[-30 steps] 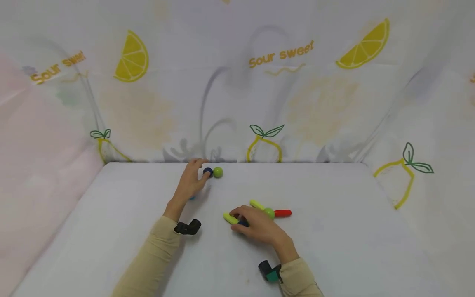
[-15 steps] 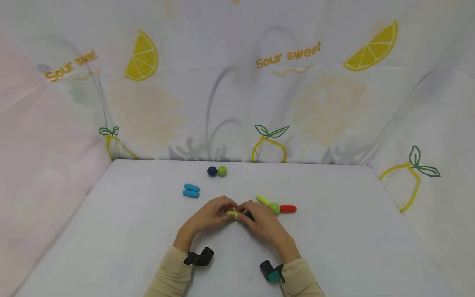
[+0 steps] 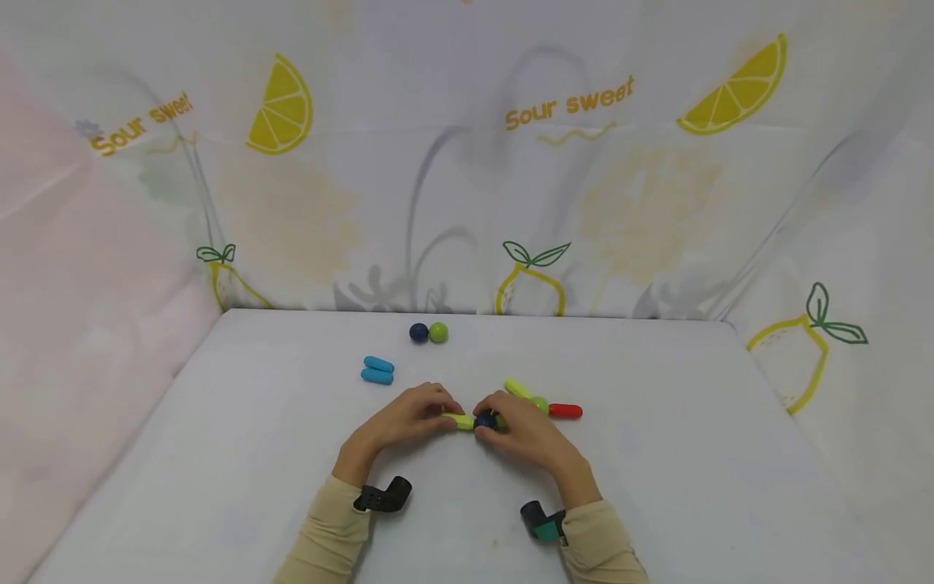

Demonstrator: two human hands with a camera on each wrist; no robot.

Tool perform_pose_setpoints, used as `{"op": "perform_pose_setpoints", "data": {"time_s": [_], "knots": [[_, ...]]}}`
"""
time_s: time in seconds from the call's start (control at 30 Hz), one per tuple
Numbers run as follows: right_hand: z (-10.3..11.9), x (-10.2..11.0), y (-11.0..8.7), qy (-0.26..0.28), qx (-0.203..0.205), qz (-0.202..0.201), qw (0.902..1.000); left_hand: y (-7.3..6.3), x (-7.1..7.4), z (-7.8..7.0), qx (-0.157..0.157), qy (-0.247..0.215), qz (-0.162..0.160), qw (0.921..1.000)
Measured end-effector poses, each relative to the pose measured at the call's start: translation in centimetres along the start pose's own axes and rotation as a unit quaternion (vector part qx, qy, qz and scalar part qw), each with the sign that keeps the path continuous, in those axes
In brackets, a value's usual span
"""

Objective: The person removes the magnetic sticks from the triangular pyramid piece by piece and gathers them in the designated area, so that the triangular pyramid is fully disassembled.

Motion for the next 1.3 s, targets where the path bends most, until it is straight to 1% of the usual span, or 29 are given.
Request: {"op": "perform_pose_setpoints", "data": {"time_s": [0.13,0.2,0.3,0.57,0.63,0.73,0.77,0.8,0.87,0.97,1.03,1.13,1.2,1.3], "knots": [[0.1,-0.3,0.2,-0.003,0.004,0.001,1.0,-0.2,0.3,0.1,-0.002,-0.012,0.007,0.9999],[0.2,-0.4,0.2,-0.004,0.005,0.004,1.0,-0.3,0.3,0.2,0.002,-0.017,0.01,0.9998],[0.4,-0.6,0.3,-0.005,0.006,0.013,0.9999,-0.6,0.5,0.3,0.0,-0.024,0.006,0.9997],[1.1,-1.1,0.6,-0.007,0.012,0.027,0.9995,-1.0,1.0,0.5,-0.023,-0.029,-0.013,0.9992],[1.2,-1.1,0.6,-0.009,0.012,0.031,0.9994,-1.1,1.0,0.5,-0.022,-0.034,-0.01,0.9991],[1.3,-1.2,0.6,-0.011,0.01,0.04,0.9991,-1.4,1.1,0.8,-0.013,-0.041,0.0,0.9991],[1.3,-1.1,0.5,-0.01,0.007,0.041,0.9991,-1.6,1.2,1.0,-0.004,-0.044,0.0,0.999],[1.2,-1.1,0.4,-0.01,0.0,0.042,0.9991,-1.9,1.4,1.3,0.013,-0.048,0.0,0.9987],[0.9,-0.8,0.2,-0.01,-0.017,0.039,0.9991,-2.7,1.9,2.3,0.039,-0.045,-0.02,0.998],[0.7,-0.4,-0.2,-0.011,-0.034,0.024,0.9991,-4.3,3.0,4.0,0.081,-0.03,-0.066,0.994],[0.6,-0.2,-0.3,-0.012,-0.035,0.017,0.9992,-5.3,3.6,4.9,0.093,-0.011,-0.098,0.9907],[0.6,0.0,-0.3,-0.014,-0.03,0.013,0.9994,-6.3,4.4,6.0,0.107,0.011,-0.136,0.9849],[0.7,0.1,-0.4,-0.016,-0.028,0.01,0.9994,-6.7,4.7,6.6,0.12,0.024,-0.155,0.9803],[0.8,0.7,-0.5,-0.008,-0.028,0.004,0.9996,-6.9,5.0,6.9,0.137,0.045,-0.176,0.9736]]}}
Point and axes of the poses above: each hand's wrist, its own y-axis towards the middle knuckle, its own x-axis out of the back of the hand, z = x × y, the point moved 4 cm from there along y, towards the middle knuckle, and after that the axes turned 13 degrees about y, right-handed, at the moved point
